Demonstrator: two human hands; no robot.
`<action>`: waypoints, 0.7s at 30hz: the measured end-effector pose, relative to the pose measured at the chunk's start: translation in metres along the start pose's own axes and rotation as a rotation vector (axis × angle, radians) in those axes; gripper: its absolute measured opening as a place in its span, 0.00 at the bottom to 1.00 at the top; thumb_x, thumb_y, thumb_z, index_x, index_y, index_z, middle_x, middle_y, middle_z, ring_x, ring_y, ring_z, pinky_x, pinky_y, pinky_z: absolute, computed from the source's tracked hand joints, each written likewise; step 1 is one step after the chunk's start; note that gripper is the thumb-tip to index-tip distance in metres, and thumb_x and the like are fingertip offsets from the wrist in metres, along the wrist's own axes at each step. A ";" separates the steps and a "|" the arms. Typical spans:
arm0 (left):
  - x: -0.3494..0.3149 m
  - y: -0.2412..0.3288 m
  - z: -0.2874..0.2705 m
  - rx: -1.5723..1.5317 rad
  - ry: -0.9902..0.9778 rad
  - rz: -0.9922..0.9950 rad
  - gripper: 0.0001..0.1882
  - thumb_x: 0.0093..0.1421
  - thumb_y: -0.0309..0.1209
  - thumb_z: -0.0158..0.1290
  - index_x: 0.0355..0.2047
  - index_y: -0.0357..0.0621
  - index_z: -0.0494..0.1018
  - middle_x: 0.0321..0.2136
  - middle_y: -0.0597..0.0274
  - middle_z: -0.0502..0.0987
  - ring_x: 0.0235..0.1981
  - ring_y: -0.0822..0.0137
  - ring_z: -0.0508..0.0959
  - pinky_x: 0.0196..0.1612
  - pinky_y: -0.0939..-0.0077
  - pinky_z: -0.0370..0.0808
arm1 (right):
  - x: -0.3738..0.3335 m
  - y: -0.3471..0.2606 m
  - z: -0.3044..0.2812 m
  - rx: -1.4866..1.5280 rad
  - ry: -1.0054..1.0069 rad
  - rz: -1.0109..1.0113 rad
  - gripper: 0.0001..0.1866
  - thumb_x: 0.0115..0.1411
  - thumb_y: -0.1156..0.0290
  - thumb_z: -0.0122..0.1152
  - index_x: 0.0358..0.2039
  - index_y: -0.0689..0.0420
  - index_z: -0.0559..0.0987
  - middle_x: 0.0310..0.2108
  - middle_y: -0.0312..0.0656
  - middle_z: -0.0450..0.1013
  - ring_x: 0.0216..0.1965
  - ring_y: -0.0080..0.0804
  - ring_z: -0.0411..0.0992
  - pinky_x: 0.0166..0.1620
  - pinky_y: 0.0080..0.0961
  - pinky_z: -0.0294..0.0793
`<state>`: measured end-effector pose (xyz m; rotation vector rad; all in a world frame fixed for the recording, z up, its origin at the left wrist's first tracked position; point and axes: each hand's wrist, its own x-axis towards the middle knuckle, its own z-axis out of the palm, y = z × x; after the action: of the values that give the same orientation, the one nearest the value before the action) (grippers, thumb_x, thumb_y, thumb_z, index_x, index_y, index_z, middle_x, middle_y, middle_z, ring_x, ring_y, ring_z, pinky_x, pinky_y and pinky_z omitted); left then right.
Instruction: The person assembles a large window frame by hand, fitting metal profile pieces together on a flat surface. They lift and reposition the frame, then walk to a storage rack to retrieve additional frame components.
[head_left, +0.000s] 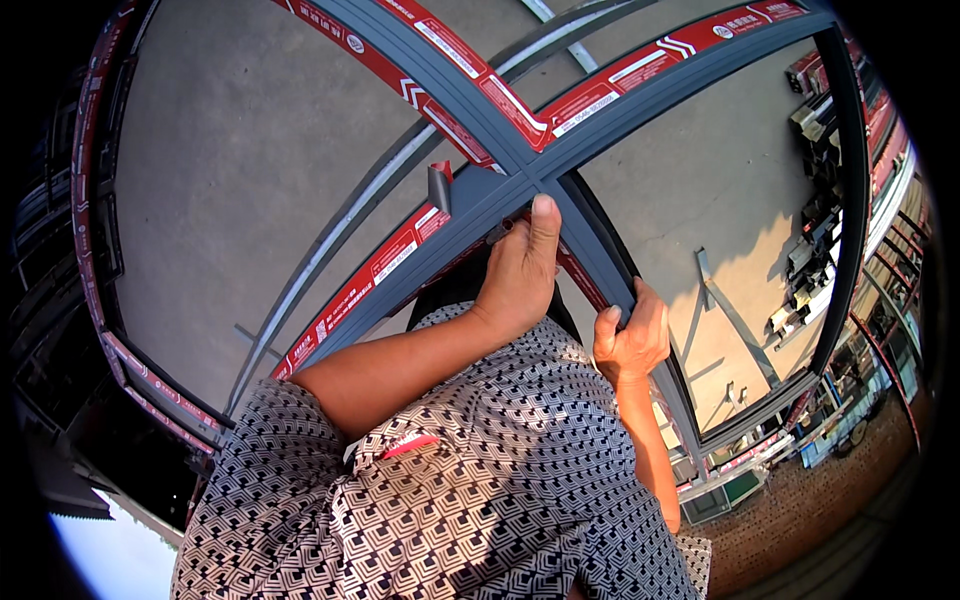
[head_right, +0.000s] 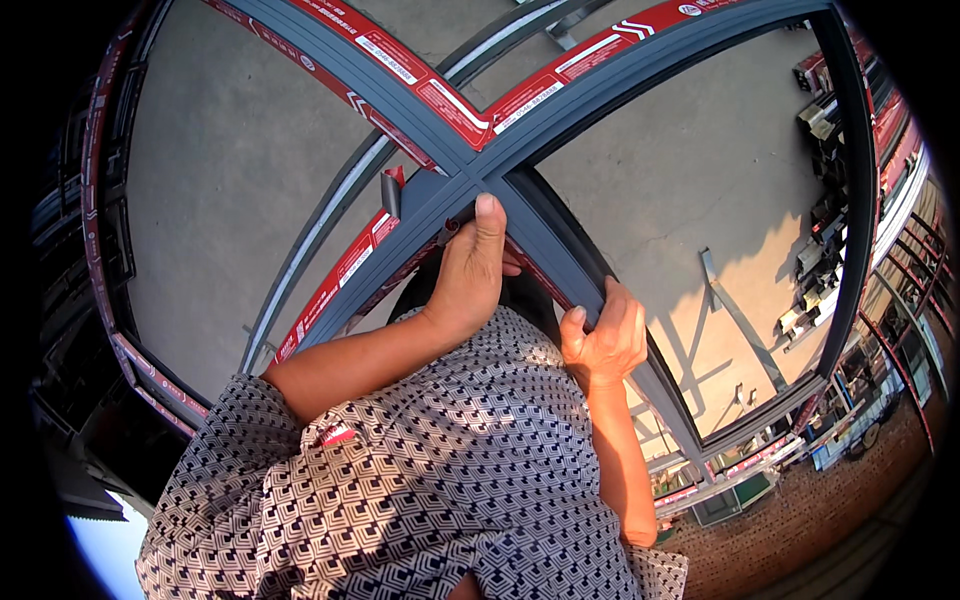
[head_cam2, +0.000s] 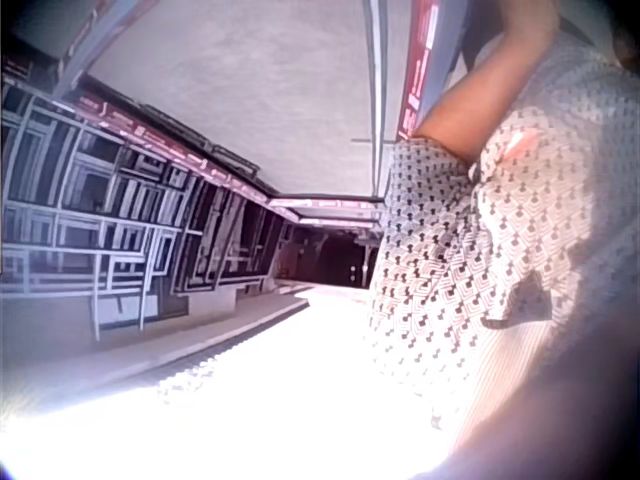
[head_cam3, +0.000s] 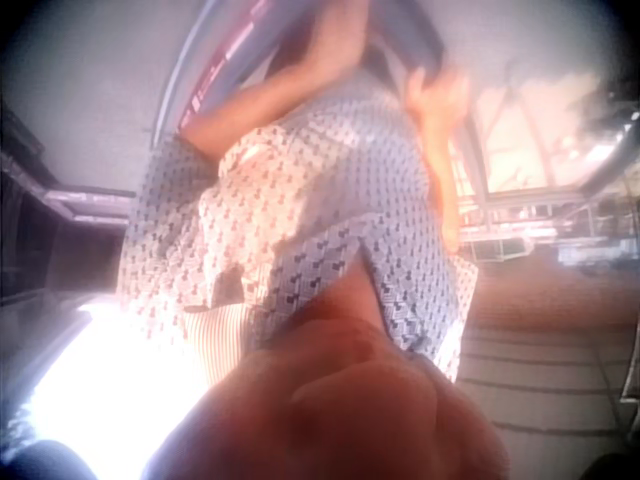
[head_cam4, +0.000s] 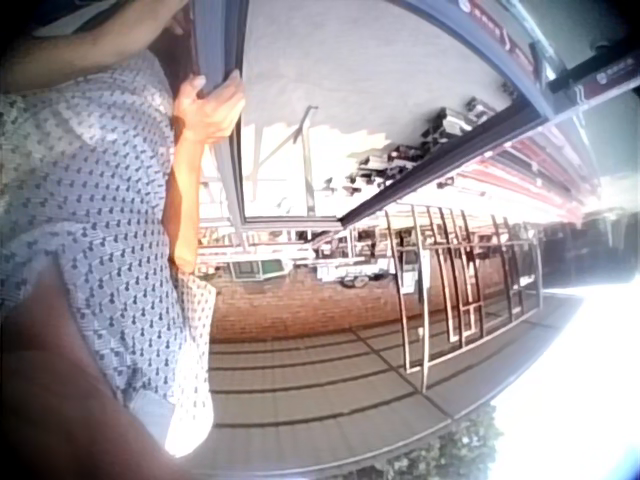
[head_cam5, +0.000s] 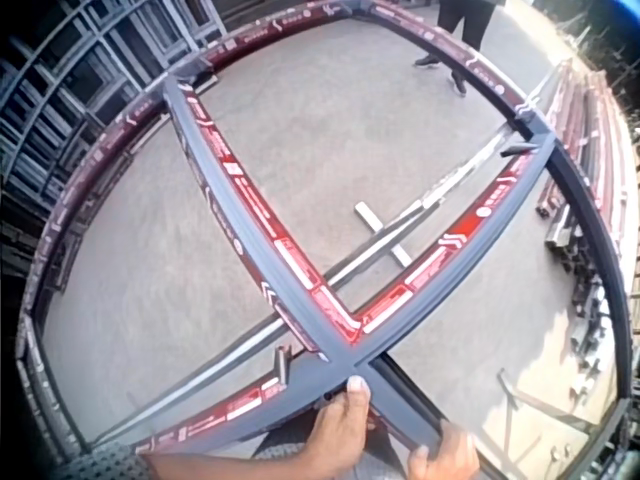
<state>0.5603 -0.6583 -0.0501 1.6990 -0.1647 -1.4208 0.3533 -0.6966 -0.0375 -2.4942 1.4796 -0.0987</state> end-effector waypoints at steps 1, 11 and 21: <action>0.000 0.000 0.001 0.009 0.019 0.031 0.46 0.76 0.67 0.29 0.37 0.31 0.74 0.23 0.49 0.73 0.30 0.55 0.78 0.40 0.58 0.76 | 0.000 0.000 0.000 0.001 -0.001 0.002 0.32 0.67 0.45 0.53 0.49 0.67 0.81 0.41 0.51 0.79 0.40 0.52 0.78 0.42 0.42 0.80; 0.001 -0.001 -0.001 0.030 0.020 0.052 0.45 0.75 0.68 0.33 0.32 0.33 0.76 0.26 0.60 0.76 0.29 0.69 0.78 0.36 0.71 0.80 | -0.001 0.000 -0.002 0.005 -0.010 -0.011 0.31 0.67 0.47 0.54 0.51 0.65 0.81 0.43 0.49 0.79 0.43 0.50 0.78 0.44 0.43 0.80; 0.012 -0.017 0.006 0.043 0.097 0.105 0.47 0.72 0.73 0.32 0.28 0.37 0.75 0.24 0.60 0.75 0.26 0.70 0.77 0.32 0.71 0.79 | -0.004 0.002 -0.002 0.024 -0.003 -0.009 0.30 0.68 0.47 0.55 0.51 0.64 0.81 0.45 0.49 0.78 0.46 0.50 0.77 0.48 0.45 0.79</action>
<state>0.5521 -0.6583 -0.0702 1.7645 -0.2286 -1.2627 0.3491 -0.6942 -0.0356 -2.4807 1.4577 -0.1133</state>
